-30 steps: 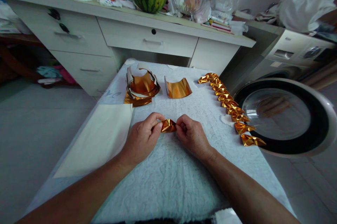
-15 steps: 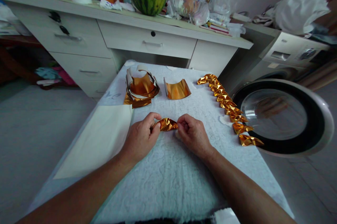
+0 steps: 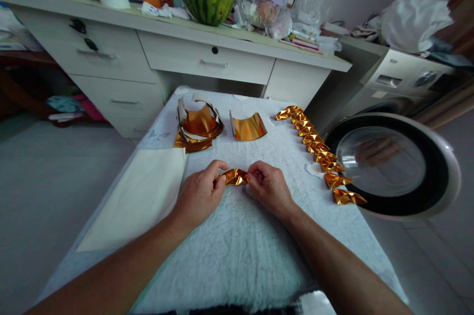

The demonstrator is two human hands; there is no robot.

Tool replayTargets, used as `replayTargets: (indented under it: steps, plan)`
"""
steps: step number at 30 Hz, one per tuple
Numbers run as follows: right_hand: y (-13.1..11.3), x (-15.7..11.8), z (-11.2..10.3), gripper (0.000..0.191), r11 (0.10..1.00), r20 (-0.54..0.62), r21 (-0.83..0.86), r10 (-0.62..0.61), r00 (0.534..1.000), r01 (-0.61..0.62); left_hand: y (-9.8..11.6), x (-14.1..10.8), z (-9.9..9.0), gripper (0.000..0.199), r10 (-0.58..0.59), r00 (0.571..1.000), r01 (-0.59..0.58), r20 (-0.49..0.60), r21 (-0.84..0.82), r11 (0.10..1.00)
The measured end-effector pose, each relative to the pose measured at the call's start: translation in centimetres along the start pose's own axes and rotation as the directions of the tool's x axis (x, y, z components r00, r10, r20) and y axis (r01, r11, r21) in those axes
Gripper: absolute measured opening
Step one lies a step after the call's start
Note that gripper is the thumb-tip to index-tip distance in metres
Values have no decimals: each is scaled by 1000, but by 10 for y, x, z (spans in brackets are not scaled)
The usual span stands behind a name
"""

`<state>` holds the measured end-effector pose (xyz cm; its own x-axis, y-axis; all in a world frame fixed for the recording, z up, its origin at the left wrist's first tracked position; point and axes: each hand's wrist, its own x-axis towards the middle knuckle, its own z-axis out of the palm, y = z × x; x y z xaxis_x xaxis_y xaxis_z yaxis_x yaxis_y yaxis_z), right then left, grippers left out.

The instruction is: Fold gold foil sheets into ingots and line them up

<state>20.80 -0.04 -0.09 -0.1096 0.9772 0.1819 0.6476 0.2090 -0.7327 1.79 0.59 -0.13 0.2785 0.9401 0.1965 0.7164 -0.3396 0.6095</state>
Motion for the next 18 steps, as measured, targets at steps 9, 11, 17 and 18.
replayTargets:
  steps: [9, 11, 17, 18]
  plan:
    - [5, 3, 0, 8, 1000, -7, 1, 15, 1000, -15, 0, -1, -1, 24, -8, 999, 10, 37, -56, 998]
    - [8, 4, 0, 8, 999, -33, -22, 23, 999, -23, -1, -1, -1, 28, 0, 999, 3, 35, -104, 995]
    - [8, 10, -15, 10, 989, -59, -131, 61, 996, -68, -3, -1, 2, 36, -9, 999, 16, 47, -160, 987]
    - [7, 10, -20, 10, 985, -65, -158, 67, 996, -76, -4, -1, 2, 37, -8, 999, 15, 52, -152, 988]
